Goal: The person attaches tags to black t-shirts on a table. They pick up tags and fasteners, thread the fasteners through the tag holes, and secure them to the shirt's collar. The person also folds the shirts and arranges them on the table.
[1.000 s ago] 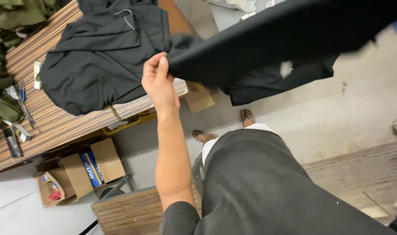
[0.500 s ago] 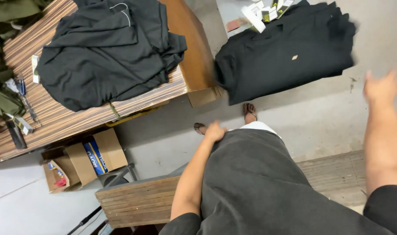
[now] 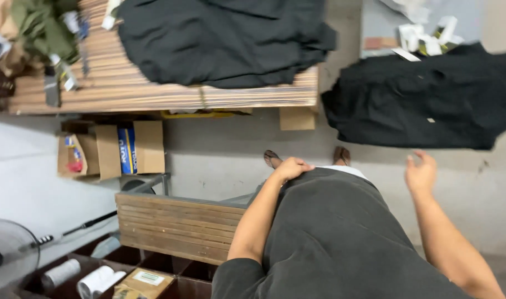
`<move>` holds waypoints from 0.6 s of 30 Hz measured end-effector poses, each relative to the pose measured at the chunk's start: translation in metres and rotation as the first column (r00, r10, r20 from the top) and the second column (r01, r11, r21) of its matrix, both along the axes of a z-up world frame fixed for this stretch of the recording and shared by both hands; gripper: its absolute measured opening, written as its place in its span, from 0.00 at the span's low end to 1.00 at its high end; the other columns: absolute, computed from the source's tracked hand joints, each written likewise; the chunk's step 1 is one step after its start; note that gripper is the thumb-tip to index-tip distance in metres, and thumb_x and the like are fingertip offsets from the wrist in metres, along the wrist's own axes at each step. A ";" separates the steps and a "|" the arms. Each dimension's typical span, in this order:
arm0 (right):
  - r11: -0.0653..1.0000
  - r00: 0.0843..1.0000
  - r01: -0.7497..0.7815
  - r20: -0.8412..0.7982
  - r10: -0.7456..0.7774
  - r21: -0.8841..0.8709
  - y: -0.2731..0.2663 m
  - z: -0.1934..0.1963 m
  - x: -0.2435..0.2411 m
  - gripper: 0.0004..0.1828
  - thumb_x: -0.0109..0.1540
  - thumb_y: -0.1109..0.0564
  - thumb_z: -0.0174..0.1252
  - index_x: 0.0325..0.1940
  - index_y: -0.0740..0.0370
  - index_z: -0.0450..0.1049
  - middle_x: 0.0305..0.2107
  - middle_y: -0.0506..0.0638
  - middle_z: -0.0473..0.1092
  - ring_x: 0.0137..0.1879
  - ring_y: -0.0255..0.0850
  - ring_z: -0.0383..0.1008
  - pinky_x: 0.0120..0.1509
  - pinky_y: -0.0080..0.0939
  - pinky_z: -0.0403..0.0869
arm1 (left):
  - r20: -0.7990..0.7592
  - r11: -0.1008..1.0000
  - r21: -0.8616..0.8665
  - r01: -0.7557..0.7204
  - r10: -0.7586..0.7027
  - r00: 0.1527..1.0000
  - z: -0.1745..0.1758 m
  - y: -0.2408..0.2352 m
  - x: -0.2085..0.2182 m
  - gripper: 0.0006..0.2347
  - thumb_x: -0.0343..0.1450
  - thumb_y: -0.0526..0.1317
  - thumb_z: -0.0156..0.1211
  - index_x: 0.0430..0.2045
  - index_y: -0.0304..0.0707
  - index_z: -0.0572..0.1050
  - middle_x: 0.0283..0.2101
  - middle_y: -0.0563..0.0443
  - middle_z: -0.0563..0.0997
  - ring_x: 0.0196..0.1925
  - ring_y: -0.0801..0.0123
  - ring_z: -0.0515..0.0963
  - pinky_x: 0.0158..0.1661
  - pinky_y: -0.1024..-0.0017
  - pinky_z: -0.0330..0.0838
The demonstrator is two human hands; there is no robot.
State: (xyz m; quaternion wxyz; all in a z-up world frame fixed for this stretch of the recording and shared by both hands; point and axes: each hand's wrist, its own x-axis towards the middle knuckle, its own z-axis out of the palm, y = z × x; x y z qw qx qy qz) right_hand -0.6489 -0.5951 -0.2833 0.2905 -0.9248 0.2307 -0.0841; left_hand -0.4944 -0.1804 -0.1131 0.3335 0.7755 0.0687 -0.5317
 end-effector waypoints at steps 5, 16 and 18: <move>0.929 0.940 -0.281 0.265 0.215 0.243 0.166 0.191 0.161 0.13 0.73 0.61 0.56 0.60 0.70 0.75 0.52 0.62 0.72 0.50 0.50 0.73 0.57 0.45 0.71 | 0.092 0.998 0.034 -0.055 0.052 0.994 0.011 0.073 0.008 0.19 0.65 0.61 0.63 0.30 0.47 0.84 0.37 0.56 0.85 0.42 0.69 0.81 0.43 0.74 0.69; 0.823 0.696 -0.445 0.442 0.566 -0.352 0.295 0.280 0.443 0.33 0.74 0.62 0.67 0.76 0.81 0.59 0.67 0.80 0.56 0.65 0.78 0.59 0.70 0.71 0.61 | 0.305 0.825 -0.201 -0.527 0.564 0.767 -0.083 0.291 -0.053 0.17 0.72 0.53 0.62 0.14 0.47 0.74 0.17 0.58 0.74 0.23 0.75 0.69 0.30 0.69 0.63; 0.807 0.828 -0.418 0.191 0.527 -0.417 0.295 0.263 0.478 0.27 0.66 0.57 0.68 0.68 0.63 0.72 0.56 0.65 0.67 0.53 0.68 0.65 0.53 0.65 0.70 | 0.230 0.706 -0.176 -0.686 0.707 0.668 -0.082 0.317 -0.070 0.13 0.70 0.47 0.64 0.16 0.42 0.77 0.17 0.53 0.78 0.22 0.73 0.72 0.26 0.68 0.65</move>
